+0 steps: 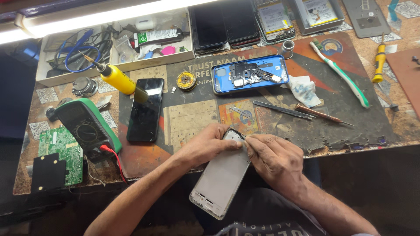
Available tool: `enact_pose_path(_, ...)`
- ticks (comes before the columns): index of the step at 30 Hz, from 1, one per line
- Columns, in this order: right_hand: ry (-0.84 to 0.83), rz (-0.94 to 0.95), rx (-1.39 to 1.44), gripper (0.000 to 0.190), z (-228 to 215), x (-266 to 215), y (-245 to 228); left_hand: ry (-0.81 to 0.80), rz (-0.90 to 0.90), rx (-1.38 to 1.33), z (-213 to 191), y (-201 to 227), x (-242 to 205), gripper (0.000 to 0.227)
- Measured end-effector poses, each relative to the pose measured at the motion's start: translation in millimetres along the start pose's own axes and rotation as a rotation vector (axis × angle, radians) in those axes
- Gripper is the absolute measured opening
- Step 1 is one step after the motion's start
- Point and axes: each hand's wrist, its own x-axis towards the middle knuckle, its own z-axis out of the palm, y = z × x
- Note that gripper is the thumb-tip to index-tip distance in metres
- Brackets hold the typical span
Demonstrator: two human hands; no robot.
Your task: The person cleans a phone frame using a brush, then applies adhesive and fits a new display component into the frame by hand.
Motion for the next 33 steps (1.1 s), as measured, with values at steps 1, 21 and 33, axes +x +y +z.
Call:
enact_pose_path(1,0.008,0.022,-0.005,0.020,0.2,2.3,-1.5,-0.004,-0.006,-0.002,0.2,1.3,-0.8,0.021)
enact_pose_path(21,-0.226,0.335,0.288,0.011,-4.0,25.8,27.6,0.009,-0.074,0.038,-0.1,17.6,-0.8,0.024)
enact_pose_path(33,-0.280,0.401,0.351,0.015,-0.7,22.8,38.5,0.066,-0.211,0.006,1.1,19.6,5.7,0.025)
